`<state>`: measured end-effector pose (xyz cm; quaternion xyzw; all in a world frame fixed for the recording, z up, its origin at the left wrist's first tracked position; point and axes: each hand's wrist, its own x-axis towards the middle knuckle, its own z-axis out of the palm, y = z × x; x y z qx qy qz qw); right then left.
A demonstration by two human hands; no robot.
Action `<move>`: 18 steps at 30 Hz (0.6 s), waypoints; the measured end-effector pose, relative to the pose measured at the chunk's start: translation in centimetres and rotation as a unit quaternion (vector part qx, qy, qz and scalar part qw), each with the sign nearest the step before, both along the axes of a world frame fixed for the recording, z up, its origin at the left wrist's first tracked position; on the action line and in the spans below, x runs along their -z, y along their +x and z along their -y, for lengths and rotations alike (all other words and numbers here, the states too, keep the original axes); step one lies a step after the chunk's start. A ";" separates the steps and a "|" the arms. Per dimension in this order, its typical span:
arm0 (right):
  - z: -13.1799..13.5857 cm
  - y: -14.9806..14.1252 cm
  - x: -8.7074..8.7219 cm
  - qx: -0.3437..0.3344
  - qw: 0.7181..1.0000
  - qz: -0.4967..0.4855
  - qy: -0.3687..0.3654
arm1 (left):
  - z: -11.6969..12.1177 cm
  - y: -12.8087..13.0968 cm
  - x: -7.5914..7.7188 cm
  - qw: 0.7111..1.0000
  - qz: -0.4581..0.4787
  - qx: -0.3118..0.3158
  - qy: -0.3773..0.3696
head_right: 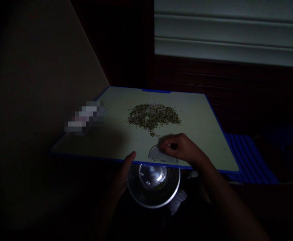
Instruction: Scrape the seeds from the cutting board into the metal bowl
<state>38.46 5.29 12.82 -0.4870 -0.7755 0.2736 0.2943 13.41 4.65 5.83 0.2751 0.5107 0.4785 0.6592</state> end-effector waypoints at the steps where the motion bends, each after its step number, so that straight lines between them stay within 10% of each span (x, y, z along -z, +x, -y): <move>1: 0.0 0.0 0.0 -0.012 1.000 -0.002 0.003 | 0.0 -0.1 0.1 1.000 0.001 0.009 -0.004; 18: 0.5 -0.3 -0.9 -0.011 0.998 -0.047 -0.039 | -0.1 -0.1 -0.9 0.999 -0.011 0.032 -0.007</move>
